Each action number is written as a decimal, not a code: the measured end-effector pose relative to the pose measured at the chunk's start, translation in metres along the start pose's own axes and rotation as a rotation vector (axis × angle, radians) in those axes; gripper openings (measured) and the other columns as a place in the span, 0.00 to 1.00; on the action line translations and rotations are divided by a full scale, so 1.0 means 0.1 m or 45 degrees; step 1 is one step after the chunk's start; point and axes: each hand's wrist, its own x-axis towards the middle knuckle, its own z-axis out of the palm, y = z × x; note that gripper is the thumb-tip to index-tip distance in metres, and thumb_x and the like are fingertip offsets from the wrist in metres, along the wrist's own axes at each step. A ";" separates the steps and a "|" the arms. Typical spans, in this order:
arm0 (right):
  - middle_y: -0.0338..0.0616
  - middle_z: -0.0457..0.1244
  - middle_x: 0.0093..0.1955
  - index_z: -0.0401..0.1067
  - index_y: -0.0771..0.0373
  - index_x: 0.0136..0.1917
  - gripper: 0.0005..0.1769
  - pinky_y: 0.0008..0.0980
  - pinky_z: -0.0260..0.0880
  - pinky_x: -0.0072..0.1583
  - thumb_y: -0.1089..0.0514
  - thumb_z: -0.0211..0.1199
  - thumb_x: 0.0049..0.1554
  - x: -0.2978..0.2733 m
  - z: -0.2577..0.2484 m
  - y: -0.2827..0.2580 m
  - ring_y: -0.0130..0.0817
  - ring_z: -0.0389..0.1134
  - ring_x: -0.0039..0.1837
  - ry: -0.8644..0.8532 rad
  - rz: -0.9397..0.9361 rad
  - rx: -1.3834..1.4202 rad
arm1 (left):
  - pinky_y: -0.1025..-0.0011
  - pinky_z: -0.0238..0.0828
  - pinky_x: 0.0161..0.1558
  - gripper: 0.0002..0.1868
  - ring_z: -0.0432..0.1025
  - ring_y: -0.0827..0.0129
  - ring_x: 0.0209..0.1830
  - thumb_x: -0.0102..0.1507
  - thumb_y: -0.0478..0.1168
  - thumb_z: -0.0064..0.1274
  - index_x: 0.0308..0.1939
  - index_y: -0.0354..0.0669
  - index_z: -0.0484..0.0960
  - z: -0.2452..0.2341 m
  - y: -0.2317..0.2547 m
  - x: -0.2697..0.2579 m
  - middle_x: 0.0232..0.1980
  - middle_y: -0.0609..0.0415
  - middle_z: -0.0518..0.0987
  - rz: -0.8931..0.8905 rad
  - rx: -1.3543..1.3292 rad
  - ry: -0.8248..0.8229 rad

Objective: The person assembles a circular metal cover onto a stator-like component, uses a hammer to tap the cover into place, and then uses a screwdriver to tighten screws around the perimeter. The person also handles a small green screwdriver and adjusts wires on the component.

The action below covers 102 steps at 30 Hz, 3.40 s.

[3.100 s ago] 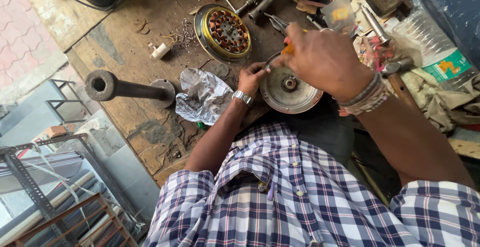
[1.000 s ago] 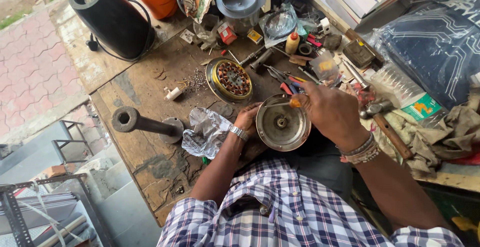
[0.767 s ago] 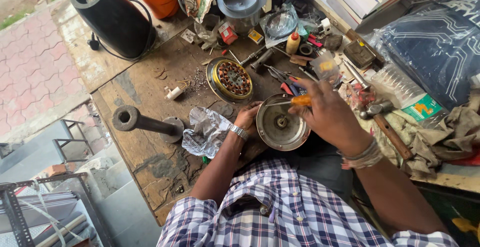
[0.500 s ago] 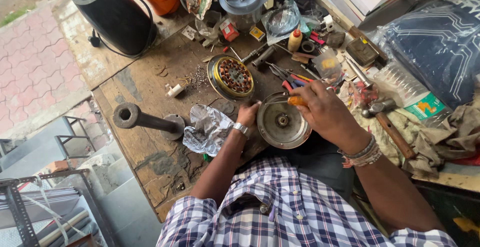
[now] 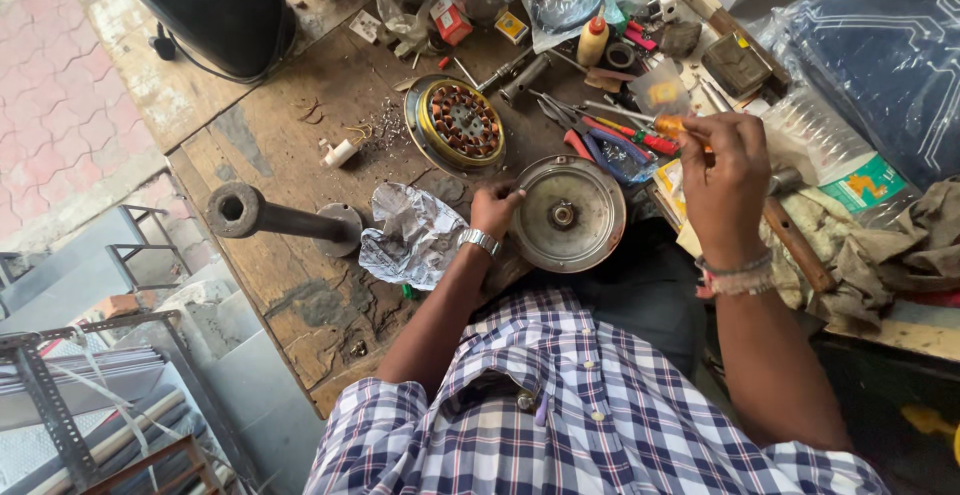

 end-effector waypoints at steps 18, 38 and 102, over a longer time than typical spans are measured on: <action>0.50 0.59 0.74 0.76 0.56 0.61 0.40 0.62 0.50 0.72 0.40 0.74 0.36 -0.64 0.23 0.27 0.54 0.48 0.81 -0.512 -0.480 -0.010 | 0.72 0.59 0.15 0.10 0.64 0.68 0.16 0.62 0.36 0.60 0.43 0.31 0.84 -0.01 0.49 -0.14 0.28 0.50 0.79 -0.336 -0.744 -0.054; 0.57 0.60 0.73 0.56 0.59 0.75 0.24 0.73 0.70 0.61 0.54 0.47 0.68 -0.42 1.08 0.59 0.60 0.67 0.68 -0.335 1.363 2.059 | 0.70 0.78 0.41 0.20 0.77 0.68 0.44 0.67 0.36 0.54 0.62 0.31 0.74 -0.02 1.17 -0.42 0.53 0.46 0.81 0.028 -0.703 0.122; 0.62 0.62 0.68 0.54 0.76 0.76 0.37 0.38 0.63 0.67 0.67 0.68 0.59 -0.47 0.47 -0.12 0.47 0.64 0.69 -0.053 0.263 0.406 | 0.77 0.73 0.45 0.08 0.73 0.77 0.42 0.72 0.36 0.53 0.53 0.36 0.80 0.06 1.45 -0.31 0.45 0.55 0.82 0.442 -0.693 -0.015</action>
